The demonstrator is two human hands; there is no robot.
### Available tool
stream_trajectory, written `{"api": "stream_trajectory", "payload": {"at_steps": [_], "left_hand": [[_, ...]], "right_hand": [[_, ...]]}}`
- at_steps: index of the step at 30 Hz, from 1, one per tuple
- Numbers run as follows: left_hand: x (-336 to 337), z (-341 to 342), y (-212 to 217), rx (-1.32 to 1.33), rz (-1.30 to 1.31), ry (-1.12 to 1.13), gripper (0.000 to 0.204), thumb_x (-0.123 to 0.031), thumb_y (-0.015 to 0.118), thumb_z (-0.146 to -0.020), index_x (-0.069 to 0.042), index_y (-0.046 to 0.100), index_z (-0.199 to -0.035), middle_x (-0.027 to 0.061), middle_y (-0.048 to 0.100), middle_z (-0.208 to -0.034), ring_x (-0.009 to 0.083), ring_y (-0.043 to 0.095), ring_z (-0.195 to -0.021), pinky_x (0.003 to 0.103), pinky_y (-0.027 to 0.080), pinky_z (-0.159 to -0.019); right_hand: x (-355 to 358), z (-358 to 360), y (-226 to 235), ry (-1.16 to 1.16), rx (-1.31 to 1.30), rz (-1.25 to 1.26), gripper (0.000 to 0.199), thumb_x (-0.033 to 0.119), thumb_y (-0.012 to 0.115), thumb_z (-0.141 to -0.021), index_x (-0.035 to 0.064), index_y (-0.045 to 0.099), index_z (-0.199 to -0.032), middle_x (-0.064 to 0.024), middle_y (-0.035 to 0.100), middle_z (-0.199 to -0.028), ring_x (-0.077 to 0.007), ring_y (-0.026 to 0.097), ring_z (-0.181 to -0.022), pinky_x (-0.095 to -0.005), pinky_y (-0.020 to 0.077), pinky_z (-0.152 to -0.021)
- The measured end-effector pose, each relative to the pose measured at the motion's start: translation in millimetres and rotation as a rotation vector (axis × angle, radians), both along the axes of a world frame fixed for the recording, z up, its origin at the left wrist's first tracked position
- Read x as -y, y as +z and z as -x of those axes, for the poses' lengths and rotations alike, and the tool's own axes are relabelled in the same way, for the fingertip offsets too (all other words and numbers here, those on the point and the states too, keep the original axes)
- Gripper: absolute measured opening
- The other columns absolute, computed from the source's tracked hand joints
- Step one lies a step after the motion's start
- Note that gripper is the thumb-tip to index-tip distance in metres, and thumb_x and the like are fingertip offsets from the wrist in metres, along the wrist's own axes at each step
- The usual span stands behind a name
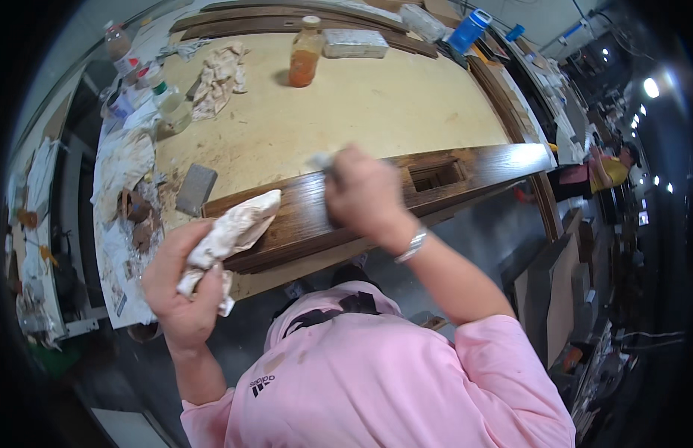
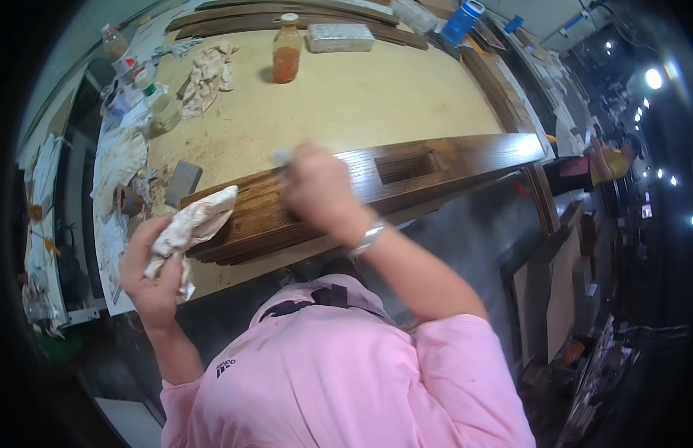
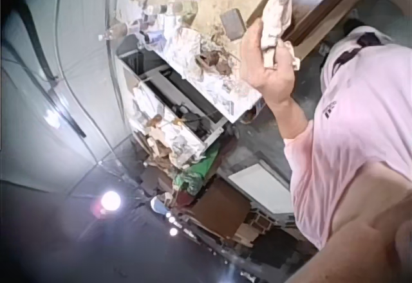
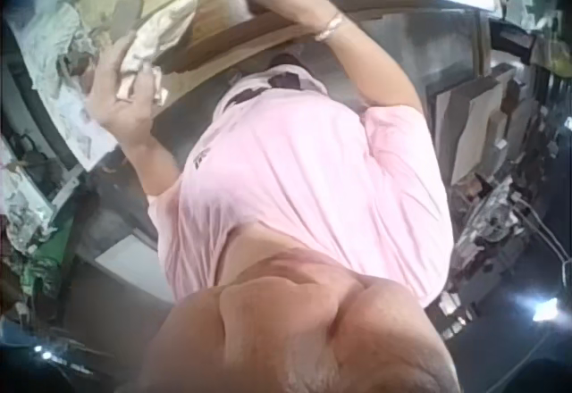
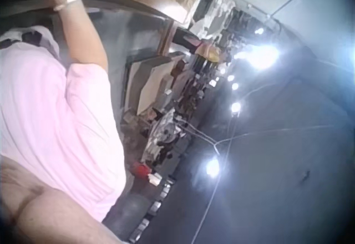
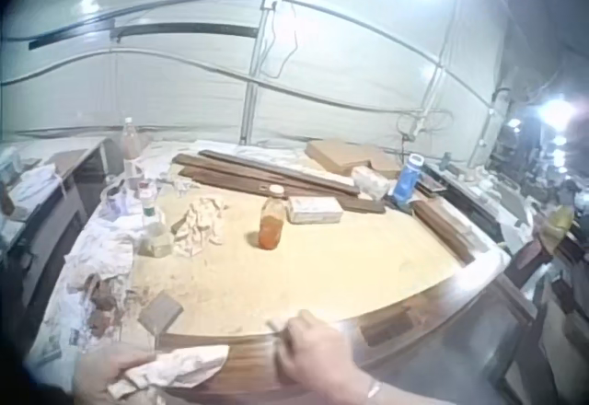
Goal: The person pours liquid from a bottle onto a cloth, wipes wooden boards with the cloth, sands edges and surfaces using a sanding block, and wipes the boards again with the cloth.
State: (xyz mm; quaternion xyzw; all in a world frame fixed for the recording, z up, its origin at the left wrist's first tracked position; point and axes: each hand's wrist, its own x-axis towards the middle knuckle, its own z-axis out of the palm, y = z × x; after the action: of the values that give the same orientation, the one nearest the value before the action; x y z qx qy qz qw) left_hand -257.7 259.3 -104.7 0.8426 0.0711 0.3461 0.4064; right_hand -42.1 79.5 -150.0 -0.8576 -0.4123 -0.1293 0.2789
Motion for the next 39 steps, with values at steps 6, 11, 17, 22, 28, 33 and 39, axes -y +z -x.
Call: {"api": "stream_trajectory", "payload": {"at_steps": [6,11,17,22,28,33,39], "left_hand": [[30,-67,13,-0.12,-0.043,-0.255,0.04,0.003,0.064,-0.073,0.004,0.066,-0.113,0.0198,0.07,-0.104,0.0346,0.07,-0.091,0.036,0.053,-0.084],[54,-131,-16,-0.276,-0.433,-0.315,0.055,-0.009,0.067,-0.079,-0.003,0.059,-0.132,0.0198,0.063,-0.127,0.0364,0.061,-0.113,0.042,0.047,-0.097],[72,-149,-32,-0.352,-0.575,-0.292,0.059,-0.019,0.072,-0.08,-0.009,0.056,-0.135,0.0139,0.06,-0.129,0.0352,0.059,-0.112,0.047,0.045,-0.097],[83,-158,-26,-0.392,-0.572,-0.275,0.056,-0.013,0.069,-0.077,-0.007,0.059,-0.131,0.0156,0.063,-0.124,0.0376,0.059,-0.112,0.047,0.046,-0.097],[79,-151,-32,-0.479,-0.59,-0.177,0.054,-0.012,0.063,-0.077,-0.003,0.059,-0.13,0.019,0.064,-0.123,0.0402,0.059,-0.114,0.047,0.045,-0.1],[76,-150,-33,-0.52,-0.595,-0.144,0.049,-0.019,0.058,-0.083,0.0,0.06,-0.128,0.022,0.063,-0.122,0.0406,0.059,-0.114,0.047,0.044,-0.101],[71,-148,-43,-0.599,-0.552,-0.056,0.053,-0.026,0.052,-0.089,0.004,0.058,-0.131,0.0216,0.062,-0.127,0.0386,0.058,-0.119,0.044,0.04,-0.106]], "right_hand": [[183,-134,11,-0.69,0.194,0.266,0.021,0.024,0.068,-0.085,0.003,0.068,-0.084,-0.0187,0.069,-0.083,-0.0392,0.069,-0.075,-0.0485,0.0554,-0.068],[71,-49,14,-0.275,-0.084,0.024,0.02,0.022,0.07,-0.084,0.0026,0.066,-0.081,-0.0158,0.067,-0.086,-0.0377,0.066,-0.079,-0.045,0.0531,-0.071],[183,-139,5,-0.637,0.003,0.156,0.025,0.028,0.069,-0.084,0.0049,0.066,-0.074,-0.0158,0.068,-0.081,-0.0377,0.067,-0.075,-0.0473,0.0538,-0.068],[275,-208,15,-0.781,-0.02,0.184,0.03,0.032,0.068,-0.086,0.0026,0.074,-0.081,-0.0195,0.071,-0.086,-0.0379,0.069,-0.08,-0.0475,0.0546,-0.073],[258,-187,5,-0.296,-0.067,0.1,0.022,0.028,0.067,-0.085,0.006,0.067,-0.08,-0.0134,0.067,-0.086,-0.0363,0.067,-0.082,-0.0449,0.0542,-0.073],[434,-313,10,-0.778,0.055,0.177,0.03,0.032,0.065,-0.09,0.0031,0.071,-0.084,-0.0201,0.069,-0.089,-0.0385,0.068,-0.084,-0.0472,0.0547,-0.075],[461,-355,1,-0.636,0.095,0.018,0.044,0.045,0.068,-0.09,0.0011,0.072,-0.082,-0.0182,0.07,-0.085,-0.0381,0.068,-0.078,-0.0443,0.0531,-0.069]]}}
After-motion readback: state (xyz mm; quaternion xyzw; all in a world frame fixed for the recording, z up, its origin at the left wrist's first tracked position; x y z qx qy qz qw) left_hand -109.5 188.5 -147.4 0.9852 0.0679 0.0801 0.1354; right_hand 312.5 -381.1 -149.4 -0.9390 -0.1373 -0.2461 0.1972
